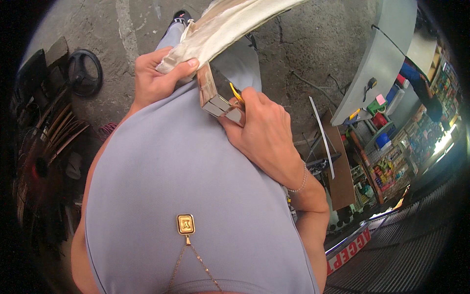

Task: The person staples a white fabric strip along the curved edge of a large board using a handheld stapler. The board is held over a plastic chair while the person repeatedly positions and fires the stapler along the perimeter.

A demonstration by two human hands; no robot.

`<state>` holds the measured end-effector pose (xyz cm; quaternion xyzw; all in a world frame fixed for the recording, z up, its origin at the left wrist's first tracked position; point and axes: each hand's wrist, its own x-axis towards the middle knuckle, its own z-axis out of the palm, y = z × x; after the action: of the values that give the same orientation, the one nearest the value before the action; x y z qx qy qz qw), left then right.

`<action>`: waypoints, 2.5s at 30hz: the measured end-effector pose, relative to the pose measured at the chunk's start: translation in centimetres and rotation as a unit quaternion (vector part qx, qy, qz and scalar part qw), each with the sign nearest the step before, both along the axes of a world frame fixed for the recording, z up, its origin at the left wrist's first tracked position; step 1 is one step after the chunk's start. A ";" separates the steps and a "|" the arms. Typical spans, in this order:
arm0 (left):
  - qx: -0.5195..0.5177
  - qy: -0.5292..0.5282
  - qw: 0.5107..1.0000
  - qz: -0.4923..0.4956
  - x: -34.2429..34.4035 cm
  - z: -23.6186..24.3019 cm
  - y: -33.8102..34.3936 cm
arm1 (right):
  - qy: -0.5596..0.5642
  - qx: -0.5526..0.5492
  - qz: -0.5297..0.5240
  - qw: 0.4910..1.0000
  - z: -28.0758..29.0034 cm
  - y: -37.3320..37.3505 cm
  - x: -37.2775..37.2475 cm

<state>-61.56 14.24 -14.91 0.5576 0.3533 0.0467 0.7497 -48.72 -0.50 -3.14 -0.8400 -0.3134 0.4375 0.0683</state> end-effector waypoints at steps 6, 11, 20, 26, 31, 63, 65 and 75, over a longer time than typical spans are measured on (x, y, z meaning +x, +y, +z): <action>-0.015 -0.036 0.999 0.019 0.0 -0.4 0.1 | -0.031 0.046 -0.011 0.998 -2.3 -1.0 -0.8; -0.063 -0.052 0.996 0.047 -0.4 -0.7 -0.2 | 0.012 0.089 -0.054 0.995 -1.3 -0.7 -0.2; 0.116 0.004 0.985 -0.129 -1.1 1.5 1.7 | -0.327 0.282 0.055 0.900 -0.5 2.0 4.7; 0.241 -0.015 0.923 -0.300 0.7 2.7 4.3 | -0.447 0.441 0.141 0.765 -8.9 8.6 9.1; 0.206 0.110 0.876 -0.422 3.5 2.8 4.6 | -0.435 0.425 0.199 0.768 -9.4 9.1 8.7; -0.286 -0.180 0.877 -0.341 3.2 -9.1 3.5 | -0.062 0.097 0.000 0.993 0.0 -4.6 -1.8; -0.292 -0.174 0.876 -0.343 3.2 -8.7 3.5 | -0.015 0.086 -0.050 0.995 0.0 -4.7 -2.6; -0.337 -0.195 0.838 -0.381 3.0 -10.3 3.4 | 0.021 0.051 -0.057 0.997 0.4 -2.9 -3.0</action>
<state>-58.54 17.61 -25.26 0.3402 -0.0468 -0.2572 0.9033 -51.70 -3.38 -2.76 -0.8425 -0.2853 0.4343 0.1421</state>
